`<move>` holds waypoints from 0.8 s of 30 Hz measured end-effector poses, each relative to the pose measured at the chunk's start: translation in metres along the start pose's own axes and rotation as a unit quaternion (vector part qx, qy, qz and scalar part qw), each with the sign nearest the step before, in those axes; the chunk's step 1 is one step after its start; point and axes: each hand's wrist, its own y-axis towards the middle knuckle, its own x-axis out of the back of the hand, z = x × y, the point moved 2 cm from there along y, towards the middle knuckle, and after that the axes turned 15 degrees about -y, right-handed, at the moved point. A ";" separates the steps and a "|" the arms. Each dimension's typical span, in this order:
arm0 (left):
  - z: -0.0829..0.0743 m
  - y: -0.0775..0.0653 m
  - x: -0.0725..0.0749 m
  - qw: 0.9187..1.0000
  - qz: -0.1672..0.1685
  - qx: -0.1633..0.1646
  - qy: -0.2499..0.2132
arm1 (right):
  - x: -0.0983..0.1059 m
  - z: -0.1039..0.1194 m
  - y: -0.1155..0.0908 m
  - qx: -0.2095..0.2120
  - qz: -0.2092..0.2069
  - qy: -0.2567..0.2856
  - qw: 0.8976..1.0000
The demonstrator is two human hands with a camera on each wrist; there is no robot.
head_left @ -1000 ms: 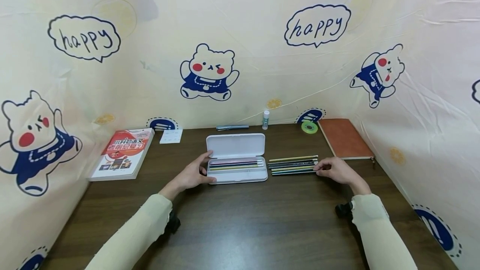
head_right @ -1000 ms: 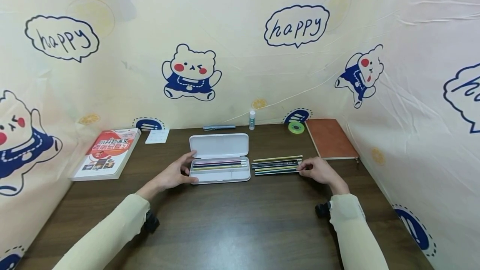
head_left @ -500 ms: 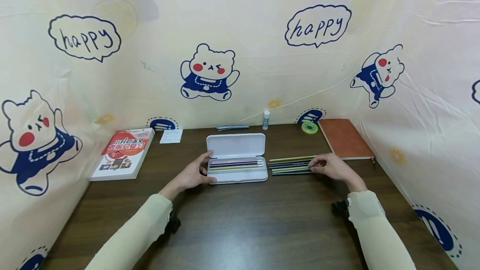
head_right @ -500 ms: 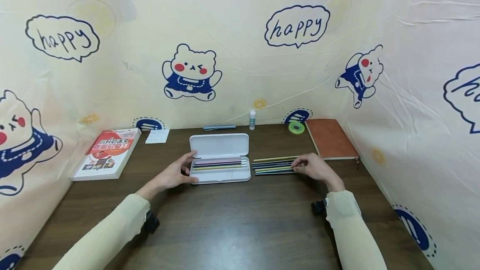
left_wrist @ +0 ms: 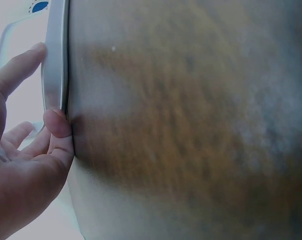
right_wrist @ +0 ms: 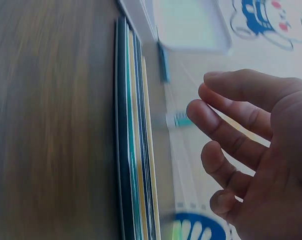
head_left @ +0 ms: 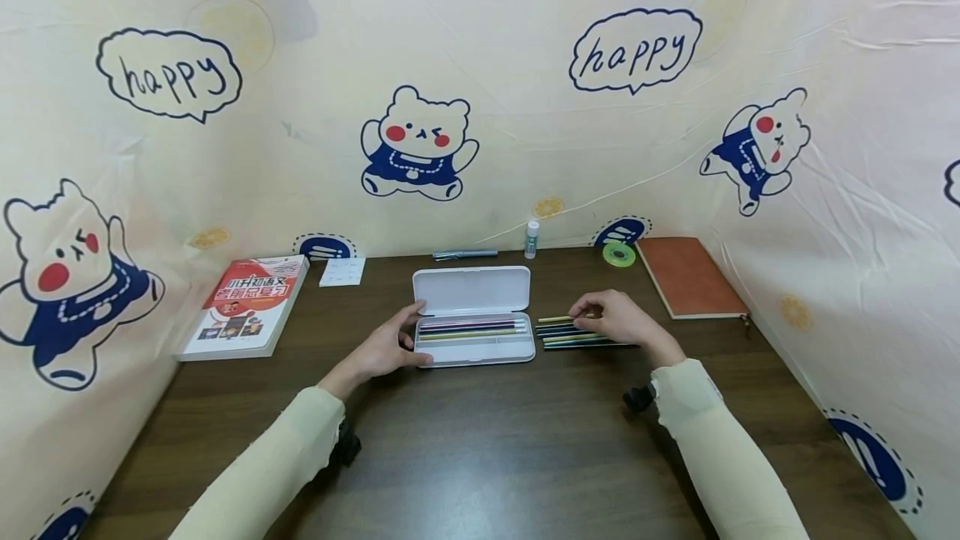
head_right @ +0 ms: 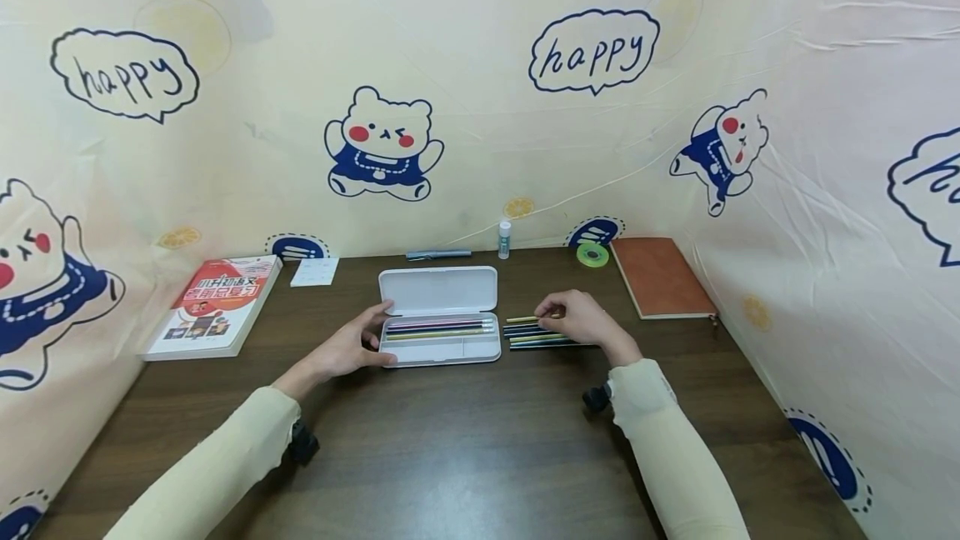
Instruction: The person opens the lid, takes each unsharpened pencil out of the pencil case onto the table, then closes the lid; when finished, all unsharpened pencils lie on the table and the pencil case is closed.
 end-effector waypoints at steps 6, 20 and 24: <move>0.000 0.000 0.000 1.000 0.001 -0.003 -0.003 | -0.013 0.027 0.019 0.024 0.015 0.006 1.000; 0.001 0.001 0.000 1.000 0.003 -0.006 0.000 | -0.041 0.069 0.049 0.049 0.054 -0.042 0.996; 0.001 0.001 0.000 1.000 0.002 -0.008 -0.001 | -0.046 0.072 0.053 0.051 0.066 -0.058 0.995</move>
